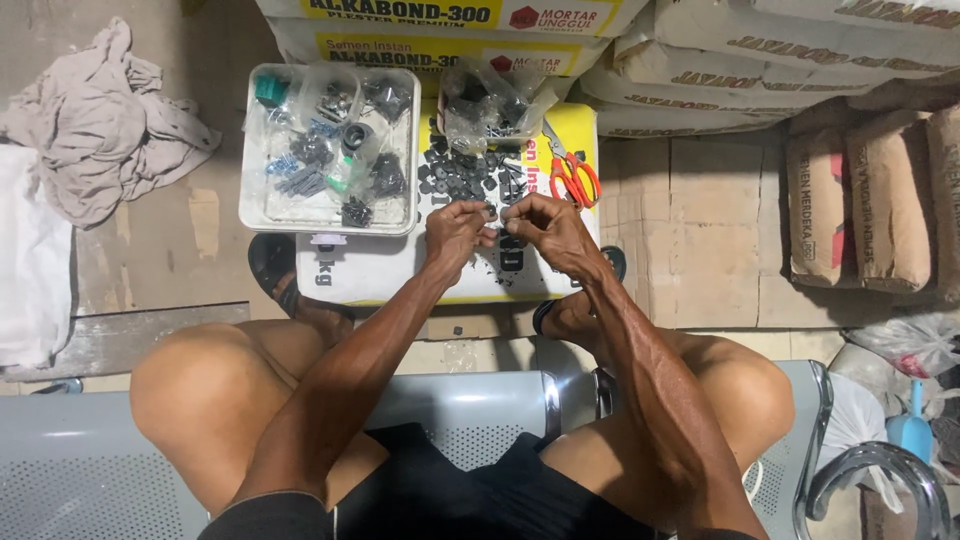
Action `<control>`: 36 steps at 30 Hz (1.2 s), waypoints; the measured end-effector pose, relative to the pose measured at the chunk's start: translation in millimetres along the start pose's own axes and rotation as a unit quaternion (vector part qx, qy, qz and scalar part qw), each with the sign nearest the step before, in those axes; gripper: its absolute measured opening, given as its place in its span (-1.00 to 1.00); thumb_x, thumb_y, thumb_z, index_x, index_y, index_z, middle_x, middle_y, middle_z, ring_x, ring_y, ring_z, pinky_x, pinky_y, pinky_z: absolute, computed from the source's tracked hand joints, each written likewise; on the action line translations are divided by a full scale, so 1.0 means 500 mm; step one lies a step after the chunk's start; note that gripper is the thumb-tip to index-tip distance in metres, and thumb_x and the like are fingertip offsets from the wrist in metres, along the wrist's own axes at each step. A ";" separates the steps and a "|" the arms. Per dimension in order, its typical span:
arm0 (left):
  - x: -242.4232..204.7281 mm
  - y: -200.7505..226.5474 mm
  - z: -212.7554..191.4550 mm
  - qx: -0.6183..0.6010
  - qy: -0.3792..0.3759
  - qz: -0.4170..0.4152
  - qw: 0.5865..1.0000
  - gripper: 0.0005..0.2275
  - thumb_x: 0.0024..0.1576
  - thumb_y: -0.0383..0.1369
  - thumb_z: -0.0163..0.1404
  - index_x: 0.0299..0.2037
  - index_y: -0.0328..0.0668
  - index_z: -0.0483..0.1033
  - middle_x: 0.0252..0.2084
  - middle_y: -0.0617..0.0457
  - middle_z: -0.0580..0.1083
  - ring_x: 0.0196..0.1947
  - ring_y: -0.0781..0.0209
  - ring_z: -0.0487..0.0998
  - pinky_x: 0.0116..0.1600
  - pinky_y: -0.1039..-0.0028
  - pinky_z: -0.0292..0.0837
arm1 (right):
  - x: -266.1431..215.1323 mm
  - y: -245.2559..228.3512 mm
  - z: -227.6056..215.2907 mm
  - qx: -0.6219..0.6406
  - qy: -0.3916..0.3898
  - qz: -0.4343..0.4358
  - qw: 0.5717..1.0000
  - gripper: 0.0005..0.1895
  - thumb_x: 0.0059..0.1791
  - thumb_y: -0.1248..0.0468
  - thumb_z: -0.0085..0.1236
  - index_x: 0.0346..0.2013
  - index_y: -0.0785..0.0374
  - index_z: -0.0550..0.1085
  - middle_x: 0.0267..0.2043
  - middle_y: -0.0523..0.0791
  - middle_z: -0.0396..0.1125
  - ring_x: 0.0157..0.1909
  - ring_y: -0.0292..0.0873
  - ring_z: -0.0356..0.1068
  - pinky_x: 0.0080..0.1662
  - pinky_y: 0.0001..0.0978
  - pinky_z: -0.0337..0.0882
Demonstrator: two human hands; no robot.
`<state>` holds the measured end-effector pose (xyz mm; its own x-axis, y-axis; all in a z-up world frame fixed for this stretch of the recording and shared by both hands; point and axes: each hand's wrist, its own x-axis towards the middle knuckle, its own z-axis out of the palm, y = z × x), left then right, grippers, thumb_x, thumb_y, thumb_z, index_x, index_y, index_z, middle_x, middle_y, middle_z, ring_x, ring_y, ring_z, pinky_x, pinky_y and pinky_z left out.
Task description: Sorting and organizing small metal hardware components like nuts and bolts into a plastic storage tray.
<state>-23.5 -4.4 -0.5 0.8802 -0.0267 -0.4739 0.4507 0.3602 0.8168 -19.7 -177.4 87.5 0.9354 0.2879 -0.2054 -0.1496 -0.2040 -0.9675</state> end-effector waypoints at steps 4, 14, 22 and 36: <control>0.005 0.003 0.001 -0.023 -0.002 0.006 1.000 -0.81 0.14 -0.56 0.05 -0.06 -0.49 0.50 -0.26 -0.32 0.61 -0.48 0.21 0.67 -0.43 0.59 0.68 | 0.002 0.049 0.001 0.031 -0.013 0.000 0.999 -0.73 0.01 0.51 0.15 0.02 0.45 0.46 -0.35 0.01 0.43 -0.30 -0.18 0.44 -0.19 -0.33 0.55; 0.000 0.015 0.004 -0.045 0.016 0.012 0.999 -0.79 0.13 -0.53 0.07 -0.06 -0.49 0.44 -0.24 -0.33 0.60 -0.49 0.20 0.66 -0.43 0.56 0.68 | 0.006 0.067 0.008 0.024 -0.007 -0.021 0.999 -0.83 0.03 0.54 0.12 -0.08 0.54 0.50 -0.39 0.08 0.47 -0.31 -0.18 0.49 -0.24 -0.35 0.60; 0.010 0.003 -0.001 0.006 -0.016 0.037 0.999 -0.83 0.13 -0.55 0.07 -0.10 -0.47 0.48 -0.28 -0.31 0.60 -0.48 0.18 0.67 -0.43 0.55 0.70 | 0.014 0.078 0.005 -0.004 0.009 -0.028 1.000 -0.84 0.04 0.53 0.09 -0.10 0.54 0.51 -0.43 0.09 0.46 -0.36 -0.17 0.49 -0.29 -0.33 0.59; 0.023 -0.018 0.002 0.168 0.072 0.107 0.977 -0.87 0.22 -0.53 -0.08 -0.17 -0.35 0.55 -0.42 -0.16 0.58 -0.57 0.32 0.56 -0.54 0.58 0.52 | 0.073 0.157 -0.004 -0.346 0.091 -0.128 0.925 -0.95 -0.02 0.31 0.25 -0.28 0.18 0.55 -0.41 0.01 0.36 -0.36 0.11 0.46 -0.26 -0.07 0.46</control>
<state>-17.3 -8.7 -12.8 0.9409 0.1552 -0.3011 0.3023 0.0161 0.9531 3.5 -184.5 4.4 0.9596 0.2607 0.1056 0.2661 -0.7197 -0.6413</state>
